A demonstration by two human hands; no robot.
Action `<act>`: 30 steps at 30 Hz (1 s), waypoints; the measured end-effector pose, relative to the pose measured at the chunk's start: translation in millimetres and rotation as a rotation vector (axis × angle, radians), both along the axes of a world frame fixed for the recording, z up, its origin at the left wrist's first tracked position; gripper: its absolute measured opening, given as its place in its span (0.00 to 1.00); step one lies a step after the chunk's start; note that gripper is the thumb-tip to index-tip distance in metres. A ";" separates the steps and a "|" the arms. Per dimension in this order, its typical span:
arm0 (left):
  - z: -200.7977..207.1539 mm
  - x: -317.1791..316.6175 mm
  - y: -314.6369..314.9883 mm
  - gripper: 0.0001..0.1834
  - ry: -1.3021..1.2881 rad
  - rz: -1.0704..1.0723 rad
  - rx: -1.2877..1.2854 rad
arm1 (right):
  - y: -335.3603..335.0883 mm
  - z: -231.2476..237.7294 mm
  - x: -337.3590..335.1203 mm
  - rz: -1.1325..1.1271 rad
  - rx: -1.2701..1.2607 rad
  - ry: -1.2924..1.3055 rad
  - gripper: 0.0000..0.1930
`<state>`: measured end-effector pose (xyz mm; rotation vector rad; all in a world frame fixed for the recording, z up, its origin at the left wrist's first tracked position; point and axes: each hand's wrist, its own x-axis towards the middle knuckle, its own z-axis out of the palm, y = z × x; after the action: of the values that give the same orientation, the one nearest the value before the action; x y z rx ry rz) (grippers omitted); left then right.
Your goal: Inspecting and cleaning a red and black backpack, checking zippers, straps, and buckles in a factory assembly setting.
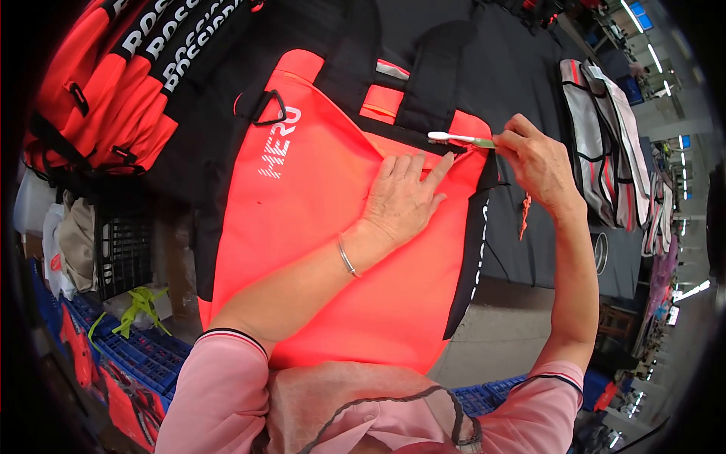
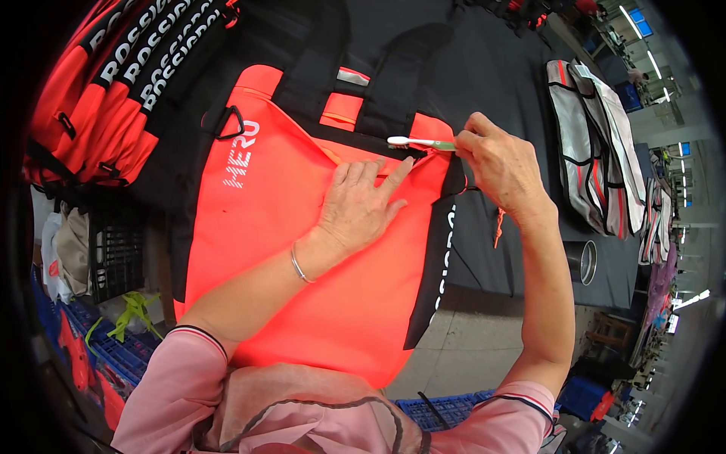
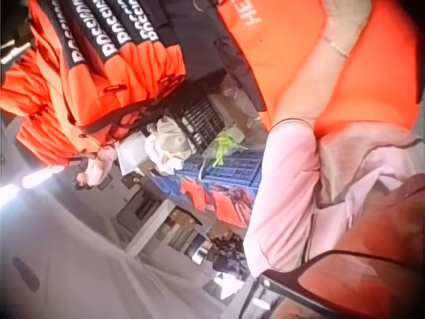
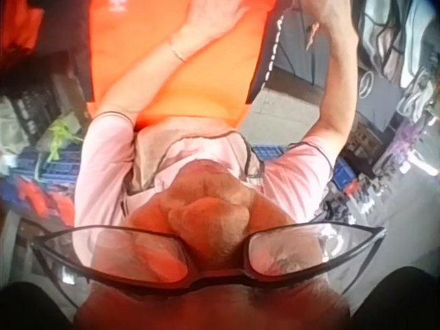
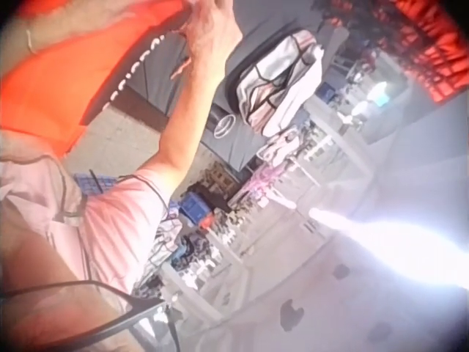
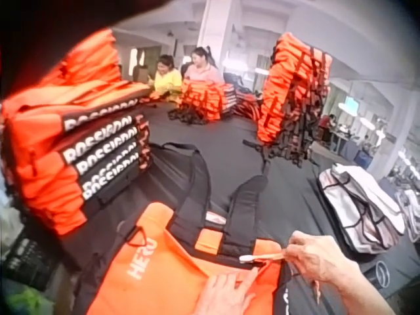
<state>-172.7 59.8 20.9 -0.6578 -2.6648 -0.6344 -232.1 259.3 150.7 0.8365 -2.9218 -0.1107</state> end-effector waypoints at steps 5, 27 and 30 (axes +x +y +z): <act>0.6 -0.4 0.7 0.34 0.009 -0.003 -0.012 | 3.4 -1.9 5.3 -0.015 -0.045 0.012 0.04; -0.9 -4.4 0.1 0.36 0.066 -0.023 -0.010 | 10.8 -40.8 -3.1 -0.417 -0.764 0.010 0.14; -2.6 -6.1 -3.1 0.37 0.066 -0.032 0.007 | -1.8 -44.4 -5.8 -0.569 -0.827 -0.040 0.21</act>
<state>-178.8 56.8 18.2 -0.7091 -2.5947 -0.6188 -237.9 257.5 106.3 -0.1173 -2.7141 0.9902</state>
